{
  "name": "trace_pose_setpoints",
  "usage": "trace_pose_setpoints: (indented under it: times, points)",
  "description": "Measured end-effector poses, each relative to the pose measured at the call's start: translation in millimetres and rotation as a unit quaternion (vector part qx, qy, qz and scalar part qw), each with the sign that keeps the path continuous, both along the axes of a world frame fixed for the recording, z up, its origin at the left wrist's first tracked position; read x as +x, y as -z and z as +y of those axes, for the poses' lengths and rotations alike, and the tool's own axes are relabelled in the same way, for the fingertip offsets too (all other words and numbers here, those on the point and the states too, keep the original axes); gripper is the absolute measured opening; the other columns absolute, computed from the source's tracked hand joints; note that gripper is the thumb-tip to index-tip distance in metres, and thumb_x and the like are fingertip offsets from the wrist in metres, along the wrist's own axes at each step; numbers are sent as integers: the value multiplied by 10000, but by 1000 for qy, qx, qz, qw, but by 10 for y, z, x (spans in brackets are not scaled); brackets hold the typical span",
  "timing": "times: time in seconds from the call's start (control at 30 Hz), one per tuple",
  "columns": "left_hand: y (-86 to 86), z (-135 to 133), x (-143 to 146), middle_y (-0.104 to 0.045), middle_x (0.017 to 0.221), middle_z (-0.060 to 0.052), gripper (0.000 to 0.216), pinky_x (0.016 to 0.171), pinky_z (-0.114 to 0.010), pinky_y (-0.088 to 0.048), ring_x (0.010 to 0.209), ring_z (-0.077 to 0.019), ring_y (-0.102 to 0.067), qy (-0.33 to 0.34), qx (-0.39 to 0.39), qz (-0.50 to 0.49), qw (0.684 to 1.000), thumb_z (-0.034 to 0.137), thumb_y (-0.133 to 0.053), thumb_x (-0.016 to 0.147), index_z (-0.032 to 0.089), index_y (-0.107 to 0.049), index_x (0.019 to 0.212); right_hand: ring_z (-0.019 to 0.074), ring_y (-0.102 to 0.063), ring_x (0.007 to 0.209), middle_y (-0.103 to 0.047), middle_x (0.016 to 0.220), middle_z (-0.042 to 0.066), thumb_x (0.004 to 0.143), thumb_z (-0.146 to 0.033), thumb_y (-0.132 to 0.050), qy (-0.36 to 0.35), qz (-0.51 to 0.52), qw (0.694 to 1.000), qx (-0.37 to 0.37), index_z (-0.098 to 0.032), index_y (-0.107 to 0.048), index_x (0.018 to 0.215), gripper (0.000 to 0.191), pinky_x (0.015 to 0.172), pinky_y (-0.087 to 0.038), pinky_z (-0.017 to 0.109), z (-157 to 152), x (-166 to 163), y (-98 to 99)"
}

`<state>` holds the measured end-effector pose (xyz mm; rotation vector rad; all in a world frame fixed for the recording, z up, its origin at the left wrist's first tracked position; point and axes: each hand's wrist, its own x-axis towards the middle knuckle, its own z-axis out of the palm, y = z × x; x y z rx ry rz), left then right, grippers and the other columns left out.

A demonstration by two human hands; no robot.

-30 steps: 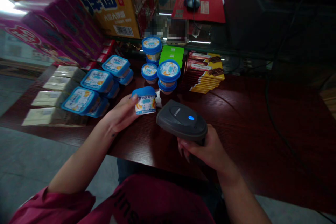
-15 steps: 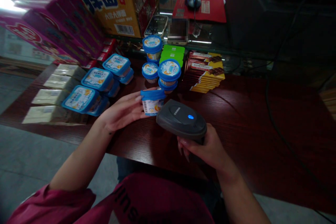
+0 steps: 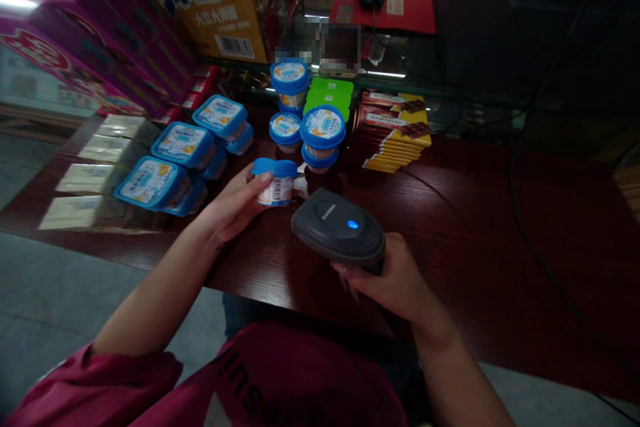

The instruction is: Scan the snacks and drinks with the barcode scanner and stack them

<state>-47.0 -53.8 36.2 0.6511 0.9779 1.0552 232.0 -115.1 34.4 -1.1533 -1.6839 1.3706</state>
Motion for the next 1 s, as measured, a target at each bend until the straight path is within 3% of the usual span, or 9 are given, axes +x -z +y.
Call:
trace_pose_setpoints:
  times: [0.23, 0.43, 0.53, 0.6, 0.73, 0.87, 1.0]
  points:
    - [47, 31, 43, -813, 1088, -102, 569, 897, -442, -670, 904, -267, -824, 4, 1, -5, 1000, 378, -961, 765, 179, -591, 1148, 183, -604, 428, -711, 560, 35, 842, -495, -878, 18, -27, 999, 1, -209, -819, 784, 297, 430, -498, 293, -7, -34, -35]
    - [11, -3, 19, -794, 1119, -107, 671, 964, -439, -629, 1009, -275, -792, -6, 1, 20, 1000, 455, -1008, 694, 182, -597, 1148, 175, -598, 426, -728, 587, 40, 831, -502, -883, 24, -22, 999, -7, -207, -805, 786, 309, 420, -492, 281, -2, -45, -34]
    - [36, 19, -27, -765, 1189, -112, 683, 1034, -444, -585, 1121, -298, -751, -15, 62, 68, 996, 504, -979, 708, 185, -617, 1191, 178, -623, 439, -738, 606, 60, 857, -540, -856, 15, -12, 1000, -17, -192, -759, 737, 381, 413, -495, 273, -10, -25, 35]
    - [50, 43, -62, -726, 1294, -111, 717, 1109, -452, -538, 1230, -313, -700, -46, 146, 154, 976, 482, -983, 690, 206, -616, 1240, 169, -614, 428, -731, 606, 61, 870, -553, -842, 17, -5, 1000, -26, -184, -742, 740, 404, 412, -496, 270, -14, -16, 74]
    - [-23, 60, -99, -653, 1419, -112, 728, 1223, -473, -433, 1366, -336, -605, -120, 297, 338, 885, 389, -983, 687, 241, -613, 1296, 155, -596, 413, -705, 574, 39, 887, -551, -822, 18, 6, 999, -43, -184, -721, 755, 403, 412, -485, 258, -2, -23, 89]
    - [-201, 148, -66, -641, 1434, -98, 664, 1240, -450, -411, 1404, -331, -574, -164, 351, 375, 842, 375, -945, 763, 256, -621, 1330, 153, -607, 426, -703, 568, 33, 904, -518, -807, 20, 1, 999, -45, -189, -708, 743, 380, 446, -492, 254, 20, -51, 63]
    - [-226, 519, -32, -624, 1447, -114, 663, 1225, -467, -420, 1399, -325, -563, -187, 382, 405, 810, 358, -921, 785, 238, -620, 1363, 153, -587, 420, -665, 532, 14, 889, -508, -809, 25, -7, 999, -34, -204, -674, 690, 388, 443, -487, 260, 28, -62, 61]
